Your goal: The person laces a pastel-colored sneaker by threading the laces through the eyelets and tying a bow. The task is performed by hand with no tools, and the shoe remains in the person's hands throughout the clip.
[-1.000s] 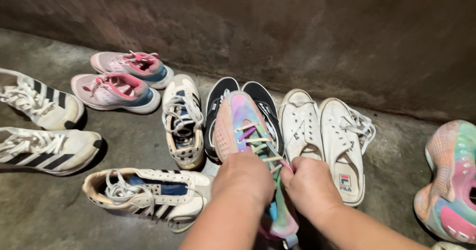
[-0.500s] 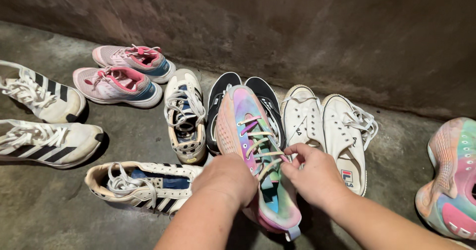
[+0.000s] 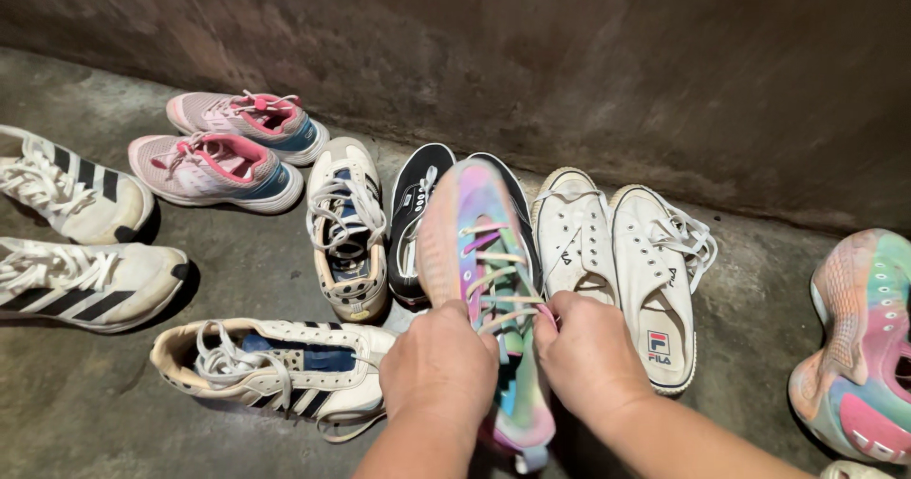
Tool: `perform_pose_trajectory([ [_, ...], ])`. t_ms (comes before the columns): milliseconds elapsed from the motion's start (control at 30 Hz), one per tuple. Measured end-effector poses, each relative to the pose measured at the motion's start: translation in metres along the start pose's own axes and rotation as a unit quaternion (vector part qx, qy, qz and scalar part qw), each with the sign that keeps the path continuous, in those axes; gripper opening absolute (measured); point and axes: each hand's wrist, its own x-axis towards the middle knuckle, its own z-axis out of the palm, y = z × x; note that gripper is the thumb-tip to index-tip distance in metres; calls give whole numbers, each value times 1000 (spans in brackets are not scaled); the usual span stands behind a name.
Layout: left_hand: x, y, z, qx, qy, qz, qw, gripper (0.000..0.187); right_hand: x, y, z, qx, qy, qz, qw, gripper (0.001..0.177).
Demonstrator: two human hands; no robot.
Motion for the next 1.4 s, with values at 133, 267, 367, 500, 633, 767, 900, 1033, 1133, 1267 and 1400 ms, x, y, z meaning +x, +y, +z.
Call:
perform_pose_trajectory([
  [133, 6, -8, -1, -28, 0, 26, 999, 38, -2, 0, 1, -8, 29, -19, 999, 23],
  [267, 3, -21, 3, -60, -13, 77, 995, 49, 6, 0, -5, 1, -22, 9, 1000, 24],
  [367, 2, -30, 7, -87, 0, 94, 992, 50, 8, 0, -7, -1, -49, 29, 998, 26],
  [500, 5, -32, 9, -108, 17, 74, 991, 44, 3, -5, -10, -13, -56, 38, 998, 34],
  [633, 5, -28, 11, -109, 41, 88, 989, 40, 2, -7, -13, 35, 9, -99, 994, 45],
  [767, 4, -21, 13, -126, 76, 93, 985, 34, 8, -11, -13, 48, 7, -115, 992, 33],
  [900, 6, -12, 8, -183, 159, 112, 964, 38, 15, -17, -8, 50, -17, -92, 994, 33],
  [1033, 11, 4, -3, -154, 96, 70, 981, 41, 19, -23, -5, -4, -12, -159, 987, 35],
  [1133, 11, 13, -9, -100, 24, 11, 995, 43, 23, -26, -3, -72, -52, -105, 990, 44],
  [1267, 11, 14, -9, -114, 54, 23, 992, 38, 25, -27, -3, -84, -41, -120, 988, 40],
  [1400, 18, 11, -2, -199, 80, 26, 976, 30, 30, -29, -2, -42, 34, -138, 989, 32],
])
